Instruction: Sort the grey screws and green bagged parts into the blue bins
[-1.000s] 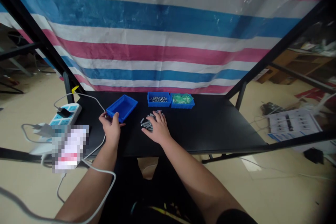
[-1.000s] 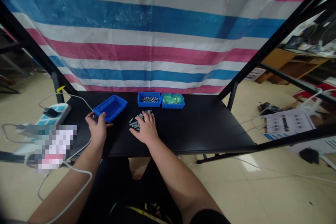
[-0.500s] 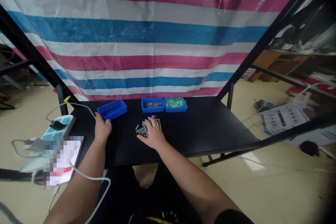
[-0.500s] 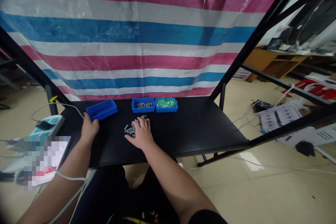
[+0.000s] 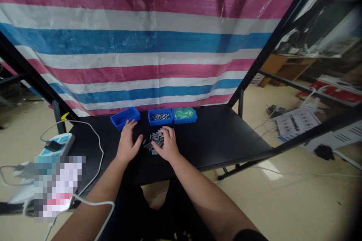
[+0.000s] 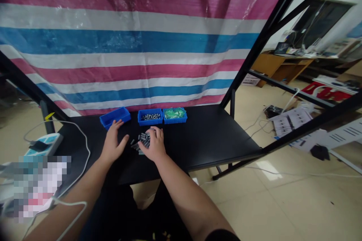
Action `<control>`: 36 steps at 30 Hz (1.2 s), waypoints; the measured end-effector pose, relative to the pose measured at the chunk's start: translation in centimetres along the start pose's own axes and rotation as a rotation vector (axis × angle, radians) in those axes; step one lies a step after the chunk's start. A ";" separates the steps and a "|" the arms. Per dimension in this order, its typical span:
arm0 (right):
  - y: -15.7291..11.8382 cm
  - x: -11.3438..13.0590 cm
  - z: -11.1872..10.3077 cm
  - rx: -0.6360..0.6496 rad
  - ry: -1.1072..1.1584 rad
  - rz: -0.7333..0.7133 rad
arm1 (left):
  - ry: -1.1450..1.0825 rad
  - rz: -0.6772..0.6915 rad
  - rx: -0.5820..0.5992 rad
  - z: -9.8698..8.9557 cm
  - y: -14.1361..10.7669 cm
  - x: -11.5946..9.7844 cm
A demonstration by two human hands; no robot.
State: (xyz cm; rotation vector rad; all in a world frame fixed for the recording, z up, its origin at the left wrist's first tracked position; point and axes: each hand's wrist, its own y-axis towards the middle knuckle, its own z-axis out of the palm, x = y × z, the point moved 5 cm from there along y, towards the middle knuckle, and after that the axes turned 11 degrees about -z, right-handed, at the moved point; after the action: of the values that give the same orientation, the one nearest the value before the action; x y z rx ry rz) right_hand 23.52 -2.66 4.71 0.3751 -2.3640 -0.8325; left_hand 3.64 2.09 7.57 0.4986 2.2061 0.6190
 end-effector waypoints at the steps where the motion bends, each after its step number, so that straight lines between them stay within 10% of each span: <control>1: 0.1 -0.8 -0.5 -0.060 -0.003 0.021 | 0.007 0.012 0.035 0.6 -0.5 -0.5; 7: 0.9 -8.1 -3.7 -0.264 -0.127 0.160 | 0.312 0.024 0.437 4.7 -3.8 -1.1; 17: 0.7 -17.4 -9.0 -0.220 -0.485 0.501 | 0.371 0.122 0.567 5.4 -4.3 -1.9; 26: 1.0 -14.9 -8.3 -0.255 -0.398 0.252 | 0.378 0.153 0.616 6.2 -4.2 -2.3; 30: 2.3 -11.7 -4.9 -0.089 -0.227 0.040 | 0.376 0.135 0.631 6.6 -4.0 -2.2; 36: 3.5 -10.3 -0.3 0.006 -0.185 0.132 | 0.356 0.112 0.622 6.6 -4.0 -1.9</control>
State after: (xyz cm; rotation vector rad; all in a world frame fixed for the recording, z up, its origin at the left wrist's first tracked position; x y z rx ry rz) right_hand 31.55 4.38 2.61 0.1477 -2.5300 -0.8297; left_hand 9.30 -0.33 2.50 0.8859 2.7220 0.0547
